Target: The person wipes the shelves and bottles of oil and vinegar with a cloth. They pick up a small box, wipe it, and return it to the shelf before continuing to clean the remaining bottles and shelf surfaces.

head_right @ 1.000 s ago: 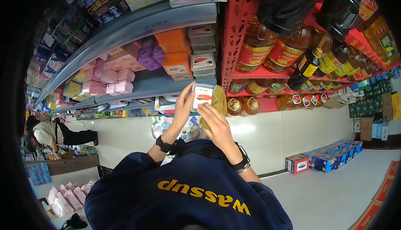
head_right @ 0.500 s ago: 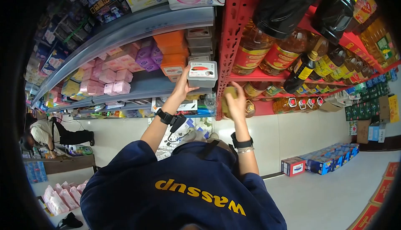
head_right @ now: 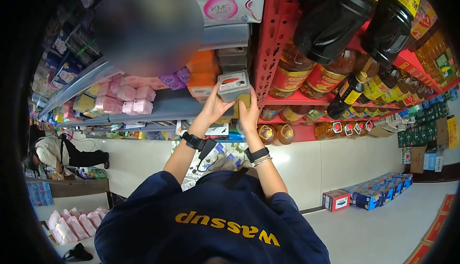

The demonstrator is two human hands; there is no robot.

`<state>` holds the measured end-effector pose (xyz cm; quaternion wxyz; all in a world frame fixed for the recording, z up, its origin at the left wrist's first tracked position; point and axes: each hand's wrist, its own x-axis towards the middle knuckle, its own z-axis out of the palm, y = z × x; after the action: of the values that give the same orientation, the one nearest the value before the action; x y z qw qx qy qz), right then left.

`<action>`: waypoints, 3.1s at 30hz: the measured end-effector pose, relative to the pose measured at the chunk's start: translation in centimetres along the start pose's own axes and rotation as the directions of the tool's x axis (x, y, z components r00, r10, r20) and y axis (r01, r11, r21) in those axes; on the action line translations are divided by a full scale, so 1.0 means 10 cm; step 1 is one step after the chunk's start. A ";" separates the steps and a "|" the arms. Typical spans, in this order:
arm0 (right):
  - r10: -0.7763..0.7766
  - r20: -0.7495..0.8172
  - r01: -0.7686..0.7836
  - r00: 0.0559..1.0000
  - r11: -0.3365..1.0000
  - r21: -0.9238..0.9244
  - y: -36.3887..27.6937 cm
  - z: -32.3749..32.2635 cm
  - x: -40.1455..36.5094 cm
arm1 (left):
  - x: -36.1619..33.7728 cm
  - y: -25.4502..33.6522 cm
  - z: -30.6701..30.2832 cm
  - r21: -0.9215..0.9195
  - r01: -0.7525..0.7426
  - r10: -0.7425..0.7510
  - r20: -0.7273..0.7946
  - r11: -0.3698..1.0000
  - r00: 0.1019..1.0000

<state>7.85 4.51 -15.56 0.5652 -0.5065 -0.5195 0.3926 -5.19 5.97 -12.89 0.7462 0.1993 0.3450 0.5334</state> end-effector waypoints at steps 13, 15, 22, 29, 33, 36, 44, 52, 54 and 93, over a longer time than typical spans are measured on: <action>-0.047 -0.128 -0.014 0.991 0.899 -0.438 0.18 0.32 0.19 | 0.04 -0.38 -0.36 0.962 -0.103 0.424 -0.015 0.254 0.906; -0.050 -0.120 -0.006 0.992 0.904 -0.428 0.19 0.30 0.20 | 0.05 -0.43 -0.44 0.946 -0.134 0.405 0.004 0.295 0.914; 0.019 -0.274 -0.034 0.962 0.998 -0.053 0.00 0.06 -0.08 | -0.11 -0.37 -0.51 0.842 -0.052 0.207 -0.071 0.538 0.976; 0.105 -0.244 -0.099 0.964 0.994 0.037 -0.30 -0.27 -0.46 | -0.54 -0.42 -0.05 0.666 -0.028 -0.086 0.137 0.745 0.987; -0.060 -0.250 0.038 0.966 0.995 -0.095 -0.44 -0.63 -0.60 | -0.56 -0.42 0.46 0.607 -0.064 0.031 0.066 0.792 0.997; -0.113 -0.140 0.104 0.984 0.992 -0.070 -0.49 -0.94 -0.68 | -0.51 -0.57 0.72 0.608 -0.130 -0.005 0.216 0.784 0.976; -0.193 -0.325 0.170 0.926 0.981 -0.098 -0.74 -2.57 -0.14 | -0.56 -1.17 2.16 0.609 -0.376 0.100 0.436 0.698 0.894; -0.852 -0.194 0.599 0.486 0.486 -0.637 -2.08 -4.32 1.84 | -0.41 -1.72 2.87 0.572 -0.301 0.141 0.307 0.764 0.941; -0.851 0.008 0.560 0.526 0.339 -0.756 -2.04 -4.37 2.24 | -0.40 -1.77 2.89 0.591 -0.281 0.155 0.256 0.756 0.954; -0.952 -0.059 0.499 0.300 0.209 -0.841 -1.38 -5.92 2.94 | 0.47 -1.09 4.72 0.640 -0.583 0.701 0.695 -0.500 0.161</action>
<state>69.46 20.78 6.71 0.5733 -0.4287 -0.6024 -0.3531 37.24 9.85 10.63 -0.1061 0.7254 0.3890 0.5578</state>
